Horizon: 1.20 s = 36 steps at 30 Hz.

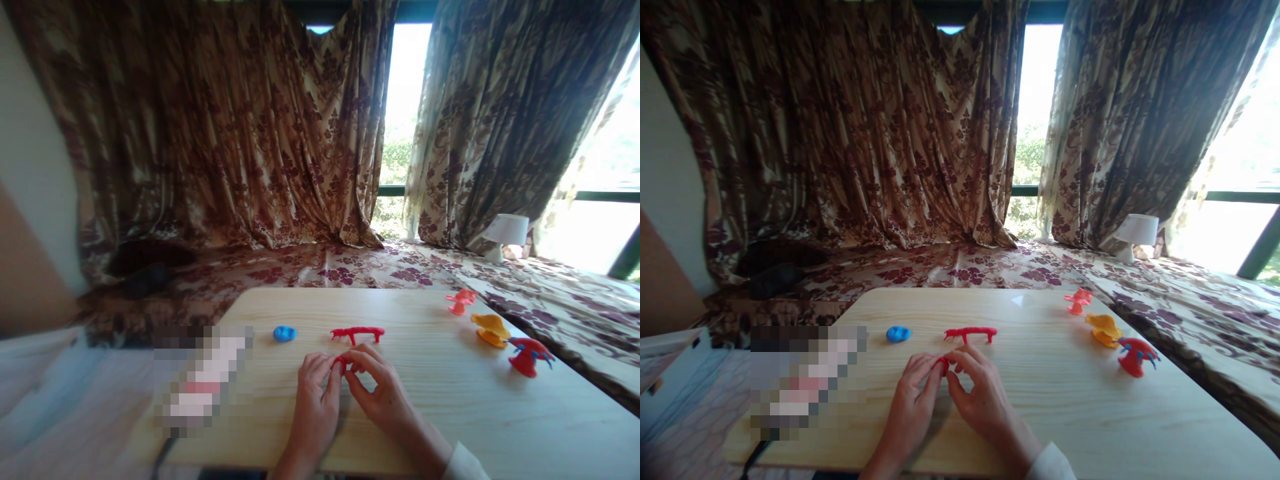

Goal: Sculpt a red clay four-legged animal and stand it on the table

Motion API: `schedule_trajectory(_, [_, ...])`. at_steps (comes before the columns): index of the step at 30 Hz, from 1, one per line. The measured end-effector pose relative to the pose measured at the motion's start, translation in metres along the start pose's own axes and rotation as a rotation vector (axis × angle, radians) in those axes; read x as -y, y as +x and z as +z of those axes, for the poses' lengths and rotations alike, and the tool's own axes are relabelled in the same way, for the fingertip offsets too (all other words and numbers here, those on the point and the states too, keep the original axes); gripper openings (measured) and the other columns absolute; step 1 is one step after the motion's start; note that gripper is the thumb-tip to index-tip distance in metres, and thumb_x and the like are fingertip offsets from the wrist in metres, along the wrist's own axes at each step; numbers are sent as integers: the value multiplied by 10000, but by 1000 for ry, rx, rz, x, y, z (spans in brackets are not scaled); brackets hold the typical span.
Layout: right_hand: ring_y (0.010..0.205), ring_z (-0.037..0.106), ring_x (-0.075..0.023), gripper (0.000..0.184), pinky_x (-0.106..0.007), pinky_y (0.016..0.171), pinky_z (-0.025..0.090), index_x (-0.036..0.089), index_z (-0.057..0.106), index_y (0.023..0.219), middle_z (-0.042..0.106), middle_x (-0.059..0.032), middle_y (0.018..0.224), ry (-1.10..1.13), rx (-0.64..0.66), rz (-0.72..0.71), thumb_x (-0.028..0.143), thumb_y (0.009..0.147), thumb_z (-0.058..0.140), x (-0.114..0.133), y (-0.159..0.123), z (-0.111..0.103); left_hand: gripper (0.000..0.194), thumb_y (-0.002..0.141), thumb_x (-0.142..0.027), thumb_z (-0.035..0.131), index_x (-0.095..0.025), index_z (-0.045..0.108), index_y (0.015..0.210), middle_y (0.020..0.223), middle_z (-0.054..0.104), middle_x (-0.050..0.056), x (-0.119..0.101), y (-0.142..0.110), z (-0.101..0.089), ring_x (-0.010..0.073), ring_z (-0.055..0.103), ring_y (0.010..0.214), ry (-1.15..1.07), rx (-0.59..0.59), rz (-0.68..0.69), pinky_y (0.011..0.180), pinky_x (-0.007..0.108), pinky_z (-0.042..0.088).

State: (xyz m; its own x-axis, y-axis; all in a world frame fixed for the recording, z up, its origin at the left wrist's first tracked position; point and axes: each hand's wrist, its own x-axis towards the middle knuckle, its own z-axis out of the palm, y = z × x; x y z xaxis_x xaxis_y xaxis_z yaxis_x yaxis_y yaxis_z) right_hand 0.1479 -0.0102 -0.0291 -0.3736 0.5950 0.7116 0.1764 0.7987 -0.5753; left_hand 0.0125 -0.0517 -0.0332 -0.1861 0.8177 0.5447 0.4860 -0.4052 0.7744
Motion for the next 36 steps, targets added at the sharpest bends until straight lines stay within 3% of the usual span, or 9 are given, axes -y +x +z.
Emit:
schedule_trajectory(9, [744, 574, -163, 121, -268, 675, 482, 197, 653, 921, 612, -42, 824, -40, 17, -23, 124, 853, 585, -2, 1, 1, 302, 928, -322, 412, -187, 667, 836, 870, 642, 63, 1, 1, 2, 203, 589, 894, -9, -8, -43, 873, 388, 471])
schedule_trajectory(16, [716, 561, -156, 122, -265, 658, 470, 186, 631, 818, 590, -32, 777, -61, 27, -17, 116, 878, 551, -4, -2, 3, 254, 876, -352, 501, -165, 658, 811, 845, 636, 78, 6, 1, 4, 231, 575, 873, 18, -50, -54, 856, 416, 450])
schedule_trajectory(19, [736, 563, -161, 103, -268, 670, 476, 189, 629, 889, 598, -34, 809, -65, 28, -15, 108, 850, 580, -2, -1, 3, 276, 893, -350, 469, -172, 659, 806, 849, 639, 74, 4, 1, 3, 225, 577, 882, 12, -40, -45, 862, 406, 453])
schedule_trajectory(23, [788, 571, -173, 219, -278, 707, 484, 201, 632, 1014, 611, -45, 875, -67, 46, -25, 91, 829, 588, 0, 0, 2, 288, 909, -345, 444, -191, 661, 796, 844, 641, 60, 1, 0, 2, 213, 584, 874, 7, -28, -37, 855, 389, 465])
schedule_trajectory(36, [723, 561, -161, 149, -259, 661, 465, 191, 641, 837, 598, -30, 779, -95, -11, -19, 80, 858, 543, -4, 0, 2, 169, 833, -346, 592, -211, 682, 881, 886, 664, 53, 7, 0, 4, 228, 590, 917, 14, -68, -11, 896, 426, 454])
